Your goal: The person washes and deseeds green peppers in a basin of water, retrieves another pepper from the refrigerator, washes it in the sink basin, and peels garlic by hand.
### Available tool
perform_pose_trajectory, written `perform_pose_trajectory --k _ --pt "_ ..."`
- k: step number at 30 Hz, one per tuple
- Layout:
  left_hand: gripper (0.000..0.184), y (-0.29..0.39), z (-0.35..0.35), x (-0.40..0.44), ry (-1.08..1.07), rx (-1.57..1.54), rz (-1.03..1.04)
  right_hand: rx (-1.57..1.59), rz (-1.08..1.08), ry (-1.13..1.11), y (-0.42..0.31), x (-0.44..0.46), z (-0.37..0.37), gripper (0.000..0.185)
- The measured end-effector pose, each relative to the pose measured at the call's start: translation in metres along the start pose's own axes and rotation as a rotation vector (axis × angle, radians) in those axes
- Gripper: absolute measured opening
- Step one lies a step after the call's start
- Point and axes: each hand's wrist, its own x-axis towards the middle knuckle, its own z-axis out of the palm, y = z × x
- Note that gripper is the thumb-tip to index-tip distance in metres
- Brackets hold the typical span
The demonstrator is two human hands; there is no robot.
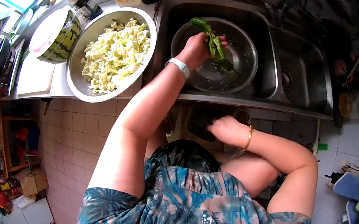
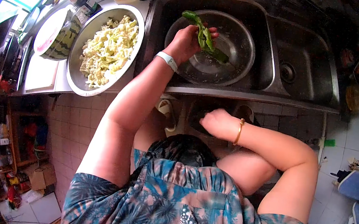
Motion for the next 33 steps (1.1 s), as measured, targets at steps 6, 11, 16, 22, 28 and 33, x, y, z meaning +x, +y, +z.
perform_pose_trajectory --k 6,11,16,22,28,33 --pt "0.029 -0.008 -0.004 0.001 -0.06 -0.01 0.02 0.184 0.249 0.875 0.017 0.005 -0.116 0.029" --pt "0.027 -0.011 -0.009 0.004 -0.014 0.108 0.067 0.248 0.324 0.947 0.101 0.054 -0.094 0.028" --pt "0.028 -0.008 -0.006 -0.001 -0.072 0.136 0.076 0.892 0.497 0.708 0.133 0.045 -0.101 0.033" --pt "0.025 -0.006 0.0 -0.003 -0.116 0.076 -0.022 1.163 0.507 0.696 0.144 0.016 -0.106 0.031" --pt "0.027 -0.007 -0.003 -0.001 -0.173 0.056 -0.031 1.174 0.48 0.696 0.147 0.017 -0.102 0.032" --pt "0.042 -0.011 0.008 -0.009 -0.06 0.278 0.025 0.747 0.532 0.702 0.171 0.045 -0.075 0.048"
